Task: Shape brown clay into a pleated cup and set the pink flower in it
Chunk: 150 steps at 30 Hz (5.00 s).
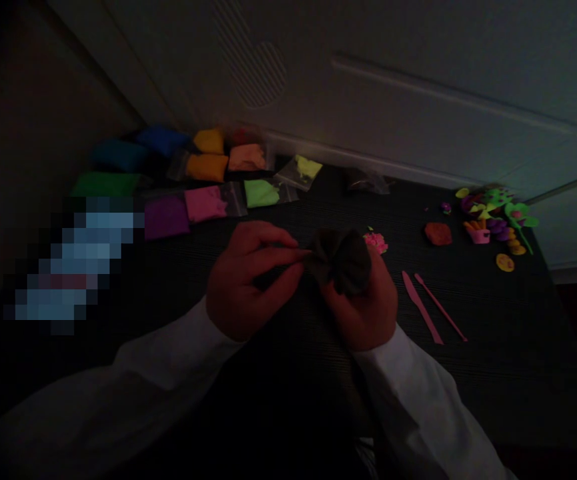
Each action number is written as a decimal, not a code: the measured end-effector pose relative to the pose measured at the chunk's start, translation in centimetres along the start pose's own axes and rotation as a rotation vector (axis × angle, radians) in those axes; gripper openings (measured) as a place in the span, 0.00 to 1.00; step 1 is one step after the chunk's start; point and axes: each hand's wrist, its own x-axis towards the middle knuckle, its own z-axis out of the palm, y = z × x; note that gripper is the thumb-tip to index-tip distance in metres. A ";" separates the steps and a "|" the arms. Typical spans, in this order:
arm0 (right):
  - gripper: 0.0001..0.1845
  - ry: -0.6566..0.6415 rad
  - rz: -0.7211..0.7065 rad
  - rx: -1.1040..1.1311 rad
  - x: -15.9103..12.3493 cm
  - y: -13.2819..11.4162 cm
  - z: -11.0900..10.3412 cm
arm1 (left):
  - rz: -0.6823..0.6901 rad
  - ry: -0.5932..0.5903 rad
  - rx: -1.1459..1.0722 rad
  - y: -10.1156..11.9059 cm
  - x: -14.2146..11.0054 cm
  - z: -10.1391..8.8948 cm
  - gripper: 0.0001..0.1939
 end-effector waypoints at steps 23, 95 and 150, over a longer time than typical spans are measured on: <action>0.17 -0.143 -0.144 -0.015 0.9 0.0 -0.2 | -0.404 -0.140 -0.428 -0.9 0.4 -0.3 0.04; 0.13 -0.383 0.446 0.805 0.8 -0.4 -0.5 | -1.115 -0.128 -1.318 -1.6 1.4 -0.1 0.09; 0.07 -0.502 0.671 0.881 1.7 0.0 -1.1 | -0.367 -0.239 -0.529 -2.3 1.8 -2.1 0.06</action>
